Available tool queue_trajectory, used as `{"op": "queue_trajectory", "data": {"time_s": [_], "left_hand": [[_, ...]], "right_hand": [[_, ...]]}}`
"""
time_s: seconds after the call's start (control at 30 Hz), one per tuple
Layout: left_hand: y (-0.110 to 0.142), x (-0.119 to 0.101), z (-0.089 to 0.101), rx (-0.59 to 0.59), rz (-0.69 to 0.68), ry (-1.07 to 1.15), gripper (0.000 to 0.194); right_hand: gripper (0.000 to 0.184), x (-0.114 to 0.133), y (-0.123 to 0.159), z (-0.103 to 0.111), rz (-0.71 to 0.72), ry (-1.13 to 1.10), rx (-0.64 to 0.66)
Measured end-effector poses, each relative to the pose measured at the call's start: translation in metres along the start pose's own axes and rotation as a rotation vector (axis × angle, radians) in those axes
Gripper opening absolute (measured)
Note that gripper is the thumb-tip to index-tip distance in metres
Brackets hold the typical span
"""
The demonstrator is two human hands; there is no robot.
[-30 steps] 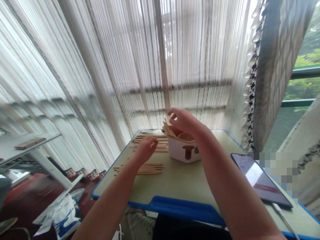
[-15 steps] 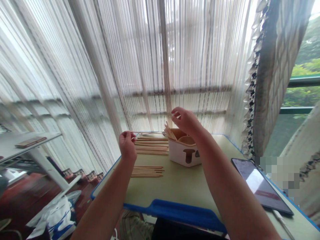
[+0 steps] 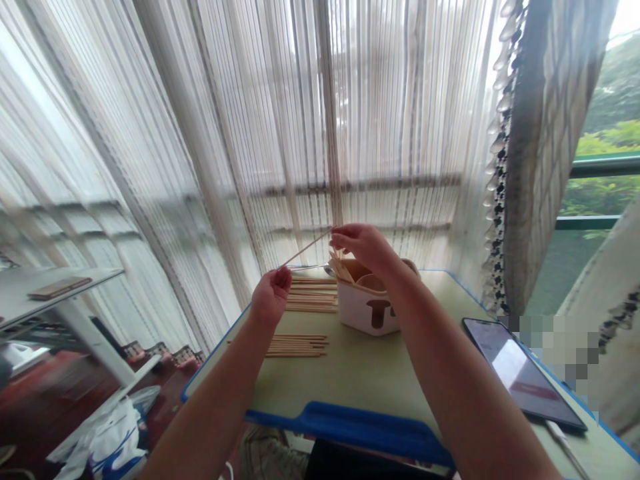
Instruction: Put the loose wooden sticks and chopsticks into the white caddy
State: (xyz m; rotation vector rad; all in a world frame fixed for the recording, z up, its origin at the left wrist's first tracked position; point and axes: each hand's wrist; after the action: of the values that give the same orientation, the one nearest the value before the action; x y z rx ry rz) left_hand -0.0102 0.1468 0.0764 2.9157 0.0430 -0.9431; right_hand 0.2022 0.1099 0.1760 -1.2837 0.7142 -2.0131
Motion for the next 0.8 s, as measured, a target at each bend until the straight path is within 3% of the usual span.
{"op": "queue_trajectory", "data": {"time_s": [0.13,0.33,0.4,0.53,0.63,0.73,0.8], "left_hand": [[0.002,0.009,0.0,0.083,0.011,-0.079,0.014],[0.004,0.014,0.0,0.188,0.06,-0.142,0.01],[0.005,0.014,0.001,0.23,0.074,-0.166,0.008],[0.01,0.011,0.002,0.341,0.125,-0.271,0.013],[0.014,0.012,0.004,0.382,0.079,-0.504,0.021],[0.017,0.019,0.007,0.462,-0.02,-0.948,0.018],[0.018,0.026,0.011,0.567,-0.084,-1.283,0.013]], "right_hand": [[0.027,0.004,0.0,-0.004,-0.084,-0.144,-0.034],[0.044,0.001,0.001,-0.001,-0.145,0.199,-0.109],[0.041,-0.002,-0.001,0.0,-0.135,0.25,-0.144],[0.038,0.002,-0.003,0.006,-0.006,0.107,-0.261],[0.042,0.016,0.001,0.021,0.122,0.225,-0.474],[0.042,0.032,0.007,0.039,0.212,0.433,-0.677],[0.042,0.038,0.01,0.049,0.241,0.534,-0.728]]}}
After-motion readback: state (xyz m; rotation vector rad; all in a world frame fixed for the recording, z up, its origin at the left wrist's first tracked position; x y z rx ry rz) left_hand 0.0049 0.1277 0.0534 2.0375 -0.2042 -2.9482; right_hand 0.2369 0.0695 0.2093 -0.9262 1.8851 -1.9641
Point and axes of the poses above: each hand's wrist, its own y-axis away from the middle knuckle, its own z-axis out of the back of the hand, x = y × z, and after that the axes turned 11 degrees about z, right-handed
